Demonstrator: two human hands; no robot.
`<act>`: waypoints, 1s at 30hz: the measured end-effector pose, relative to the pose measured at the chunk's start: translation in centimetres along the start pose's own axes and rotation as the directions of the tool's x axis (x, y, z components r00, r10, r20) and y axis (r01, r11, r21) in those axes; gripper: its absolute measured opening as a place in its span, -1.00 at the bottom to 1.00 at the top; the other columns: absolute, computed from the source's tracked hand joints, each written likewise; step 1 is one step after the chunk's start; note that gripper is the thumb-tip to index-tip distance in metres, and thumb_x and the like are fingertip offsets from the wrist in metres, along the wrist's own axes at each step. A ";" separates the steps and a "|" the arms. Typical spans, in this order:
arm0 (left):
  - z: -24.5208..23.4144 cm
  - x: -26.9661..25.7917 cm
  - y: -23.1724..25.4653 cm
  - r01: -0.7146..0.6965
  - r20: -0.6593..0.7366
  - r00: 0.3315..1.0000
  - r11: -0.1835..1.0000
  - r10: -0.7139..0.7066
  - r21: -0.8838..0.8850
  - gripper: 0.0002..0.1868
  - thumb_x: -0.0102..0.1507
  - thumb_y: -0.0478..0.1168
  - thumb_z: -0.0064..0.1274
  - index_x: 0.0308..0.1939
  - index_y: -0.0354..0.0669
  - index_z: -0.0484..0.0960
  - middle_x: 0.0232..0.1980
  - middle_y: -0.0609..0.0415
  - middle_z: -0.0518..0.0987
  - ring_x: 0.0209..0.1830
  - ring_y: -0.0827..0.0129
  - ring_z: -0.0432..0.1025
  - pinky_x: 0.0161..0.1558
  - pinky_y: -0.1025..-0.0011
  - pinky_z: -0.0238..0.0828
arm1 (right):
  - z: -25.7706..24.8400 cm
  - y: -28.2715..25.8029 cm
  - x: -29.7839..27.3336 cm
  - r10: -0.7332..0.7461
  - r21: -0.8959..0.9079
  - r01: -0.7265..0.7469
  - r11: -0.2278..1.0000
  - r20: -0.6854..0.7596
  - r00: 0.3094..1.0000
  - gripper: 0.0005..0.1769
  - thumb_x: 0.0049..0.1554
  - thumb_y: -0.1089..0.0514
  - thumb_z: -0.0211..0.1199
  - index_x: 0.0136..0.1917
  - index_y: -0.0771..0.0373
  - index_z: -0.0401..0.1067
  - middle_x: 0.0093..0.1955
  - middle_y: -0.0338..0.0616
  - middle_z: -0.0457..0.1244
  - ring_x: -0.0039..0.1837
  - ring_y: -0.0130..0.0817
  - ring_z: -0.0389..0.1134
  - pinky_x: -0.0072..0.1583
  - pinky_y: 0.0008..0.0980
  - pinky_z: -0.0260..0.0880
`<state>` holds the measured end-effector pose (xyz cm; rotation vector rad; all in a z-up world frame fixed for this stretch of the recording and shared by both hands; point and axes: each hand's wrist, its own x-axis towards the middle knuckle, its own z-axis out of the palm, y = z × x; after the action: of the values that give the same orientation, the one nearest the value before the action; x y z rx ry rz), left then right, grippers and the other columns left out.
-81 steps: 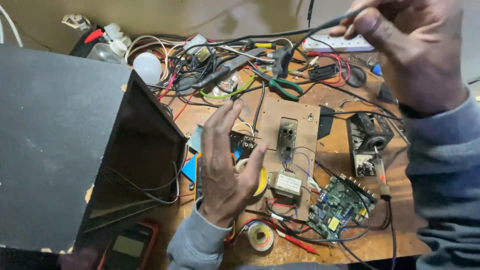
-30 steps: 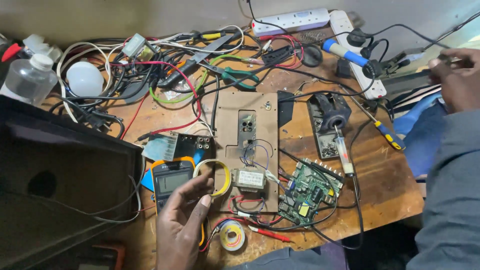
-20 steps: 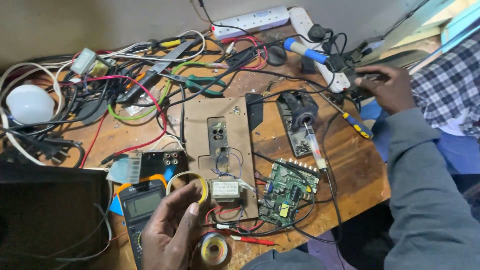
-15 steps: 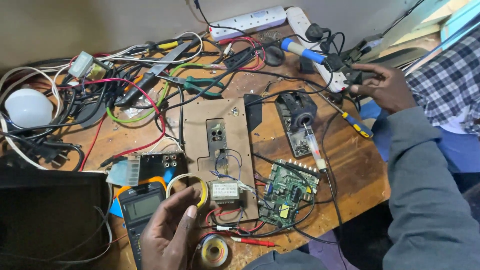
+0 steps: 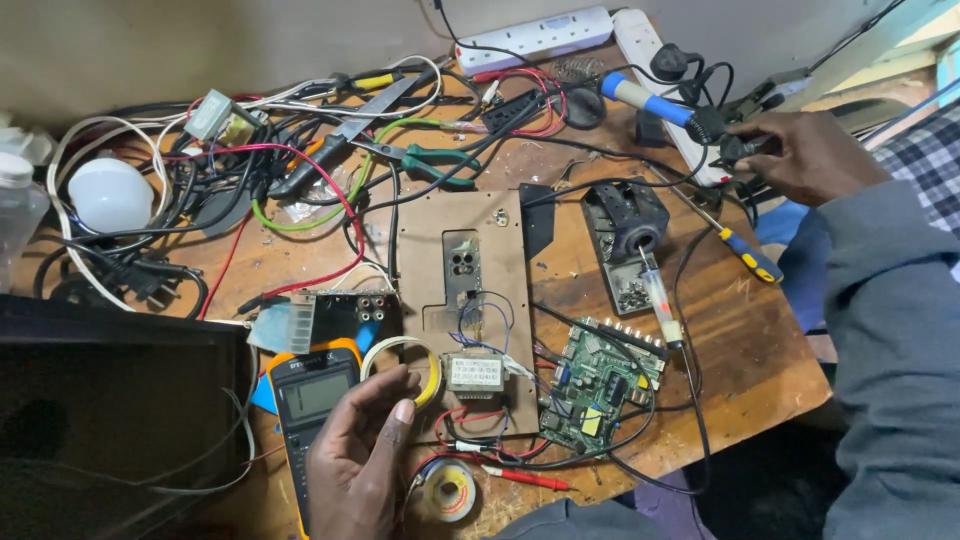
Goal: The person solders wires to a circuit board using a soldering iron and solder wire, then wraps the connections with electrical tape. They also use a multimeter to test the circuit and handle a black electronic casing.
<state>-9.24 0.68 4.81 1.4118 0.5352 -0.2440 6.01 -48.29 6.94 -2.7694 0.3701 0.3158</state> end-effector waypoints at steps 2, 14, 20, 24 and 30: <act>-0.1 0.1 -0.4 -0.039 0.014 0.999 0.999 0.038 0.031 -0.62 0.18 -0.34 0.13 0.08 -0.33 0.71 0.02 -0.13 0.81 0.07 0.28 0.67 0.15 0.41 0.60 | 0.8 2.7 1.7 -0.192 -0.166 0.187 0.968 -0.019 0.981 -0.41 0.18 0.29 0.35 0.48 0.34 0.39 0.16 0.28 0.40 0.15 0.16 0.44 0.23 0.15 0.45; 3.4 0.3 -3.3 -0.702 0.401 0.688 0.416 0.605 0.578 -0.26 0.21 -0.03 0.26 0.34 -0.34 0.33 0.22 -0.21 0.42 0.26 -0.09 0.34 0.20 0.06 0.37 | 3.0 1.0 2.5 -0.068 -0.390 0.044 0.920 -0.048 0.997 -0.42 0.12 0.21 0.48 0.40 0.30 0.50 -0.01 0.27 0.48 -0.13 0.03 0.55 0.14 -0.01 0.54; 5.7 1.2 -5.0 -0.582 0.437 0.588 -0.019 0.680 0.813 -0.37 0.34 0.19 0.12 0.11 -0.36 0.46 -0.01 -0.17 0.53 -0.13 0.17 0.41 -0.06 0.30 0.46 | 4.4 2.7 1.6 -0.155 -0.396 0.069 0.916 -0.189 0.970 -0.61 0.15 0.18 0.52 0.19 0.33 0.50 0.02 0.11 0.45 0.01 -0.02 0.47 -0.07 -0.13 0.52; 5.8 1.6 -6.7 -0.578 0.418 0.641 0.046 0.644 0.815 -0.38 0.33 0.11 0.14 0.20 -0.36 0.44 0.06 -0.19 0.56 -0.12 0.15 0.46 -0.17 0.30 0.56 | 4.2 2.6 -0.3 -0.294 -0.141 0.266 0.953 -0.247 0.923 -0.68 0.15 0.37 0.47 0.12 0.50 0.45 0.29 0.34 0.36 0.16 0.20 0.44 0.16 0.08 0.50; 5.7 1.3 -6.0 -0.599 0.409 0.655 0.107 0.635 0.794 -0.43 0.40 0.10 -0.04 0.21 -0.38 0.44 0.10 -0.25 0.55 -0.06 0.07 0.46 -0.10 0.22 0.53 | 4.5 2.3 -0.6 -0.261 -0.030 0.263 0.964 -0.285 0.922 -0.90 0.31 0.36 0.32 -0.01 0.50 0.49 0.32 0.36 0.35 0.36 0.21 0.37 0.24 0.14 0.42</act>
<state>-9.76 -5.67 -0.68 2.6106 -0.3556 0.2768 4.03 -48.66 2.28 -2.8132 0.0620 -0.1564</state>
